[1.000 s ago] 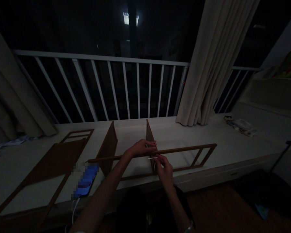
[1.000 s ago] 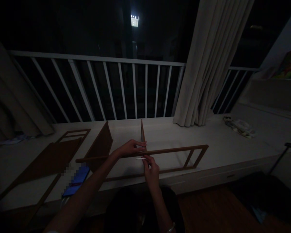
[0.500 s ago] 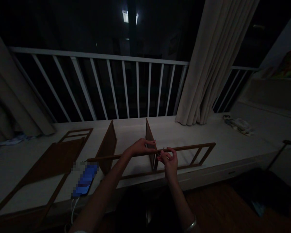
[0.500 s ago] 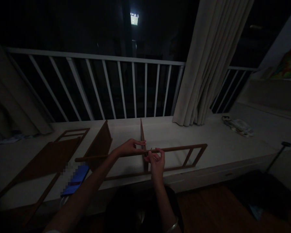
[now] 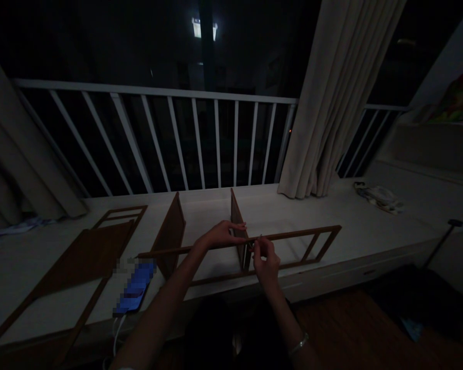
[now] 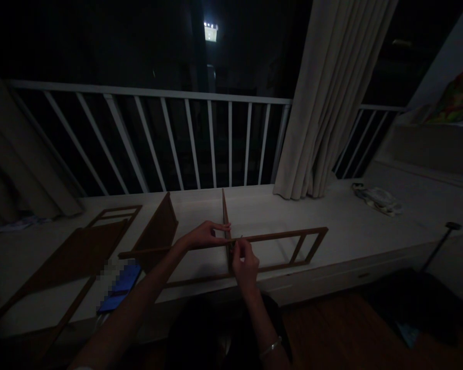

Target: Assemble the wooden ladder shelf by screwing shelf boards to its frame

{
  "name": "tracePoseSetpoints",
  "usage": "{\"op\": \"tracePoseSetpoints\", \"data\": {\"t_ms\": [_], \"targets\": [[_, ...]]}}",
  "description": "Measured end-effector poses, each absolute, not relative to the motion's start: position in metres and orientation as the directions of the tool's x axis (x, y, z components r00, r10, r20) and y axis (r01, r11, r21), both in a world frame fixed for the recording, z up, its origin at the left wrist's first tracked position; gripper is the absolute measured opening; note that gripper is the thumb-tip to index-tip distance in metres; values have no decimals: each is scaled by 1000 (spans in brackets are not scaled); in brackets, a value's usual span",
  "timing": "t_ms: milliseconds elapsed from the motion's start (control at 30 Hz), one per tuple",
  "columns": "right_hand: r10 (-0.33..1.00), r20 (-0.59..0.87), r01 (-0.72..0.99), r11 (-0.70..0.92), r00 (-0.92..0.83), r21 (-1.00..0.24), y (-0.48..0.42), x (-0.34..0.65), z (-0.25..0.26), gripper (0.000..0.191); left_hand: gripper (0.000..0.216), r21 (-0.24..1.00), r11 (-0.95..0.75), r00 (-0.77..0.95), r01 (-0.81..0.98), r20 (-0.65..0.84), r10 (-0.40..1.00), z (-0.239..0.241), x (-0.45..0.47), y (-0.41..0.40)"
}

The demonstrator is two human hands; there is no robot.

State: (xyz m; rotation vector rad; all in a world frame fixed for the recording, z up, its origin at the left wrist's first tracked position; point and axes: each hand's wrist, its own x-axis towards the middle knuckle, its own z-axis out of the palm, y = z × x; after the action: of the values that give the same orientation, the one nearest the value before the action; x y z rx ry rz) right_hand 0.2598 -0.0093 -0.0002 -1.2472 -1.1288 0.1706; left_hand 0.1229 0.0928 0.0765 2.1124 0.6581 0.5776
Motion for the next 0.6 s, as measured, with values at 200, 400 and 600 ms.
{"op": "tracePoseSetpoints", "data": {"t_ms": [200,400,600], "targets": [[649,741,691,458,170,-559,-10,284,-5,26,57,815,-509,751,277,147,643,75,124,95],[643,766,740,528,-29,-416,-15,298,-2,31,56,798,-536,762,274,160,627,75,124,95],[569,807,789,418,159,-450,-15,288,-8,28,55,761,-583,761,285,190,620,77,123,93]]}}
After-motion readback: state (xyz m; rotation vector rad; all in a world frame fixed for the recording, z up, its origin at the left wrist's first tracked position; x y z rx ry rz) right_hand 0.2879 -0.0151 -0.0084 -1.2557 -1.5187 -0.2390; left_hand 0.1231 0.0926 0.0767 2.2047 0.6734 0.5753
